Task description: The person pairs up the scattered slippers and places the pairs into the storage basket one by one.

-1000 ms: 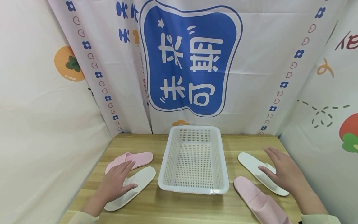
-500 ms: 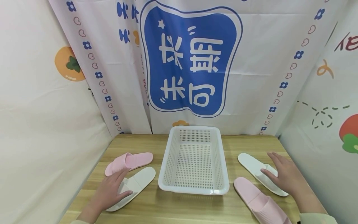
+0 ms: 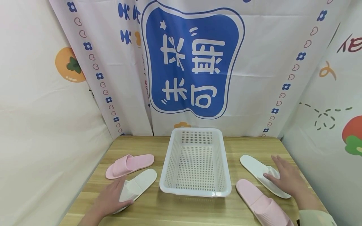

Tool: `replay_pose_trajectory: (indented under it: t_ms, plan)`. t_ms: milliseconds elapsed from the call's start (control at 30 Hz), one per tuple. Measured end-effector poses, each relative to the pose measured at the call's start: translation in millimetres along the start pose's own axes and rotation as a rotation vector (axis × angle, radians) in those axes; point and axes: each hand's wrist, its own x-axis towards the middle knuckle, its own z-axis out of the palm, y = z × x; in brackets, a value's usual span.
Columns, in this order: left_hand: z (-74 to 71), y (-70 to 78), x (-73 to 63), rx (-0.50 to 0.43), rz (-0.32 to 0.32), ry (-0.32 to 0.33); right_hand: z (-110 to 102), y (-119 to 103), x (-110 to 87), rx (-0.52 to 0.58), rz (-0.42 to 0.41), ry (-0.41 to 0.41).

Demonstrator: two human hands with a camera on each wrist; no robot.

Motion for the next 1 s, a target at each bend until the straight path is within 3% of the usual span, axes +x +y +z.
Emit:
replay_pose_trajectory:
  t_ms: [133,367,667,867,1000]
  plan:
    - [2.6,1.4,-2.2,-0.009,-0.019,-0.019,9,7,-1.3,-0.006,0.022,-0.02]
    - [5.3,2.9,-3.0,-0.035,-0.004,0.02,23,18,-4.2,-0.008,0.06,-0.074]
    - [8.7,5.6,-4.6,-0.06,-0.06,0.06,35,25,-6.4,-0.003,0.09,-0.106]
    - [11.0,6.2,-5.9,-0.047,-0.059,0.125,42,28,-8.7,0.0,0.042,-0.074]
    - [11.8,6.9,-6.5,-0.04,-0.076,0.121,47,29,-9.0,0.0,0.046,-0.096]
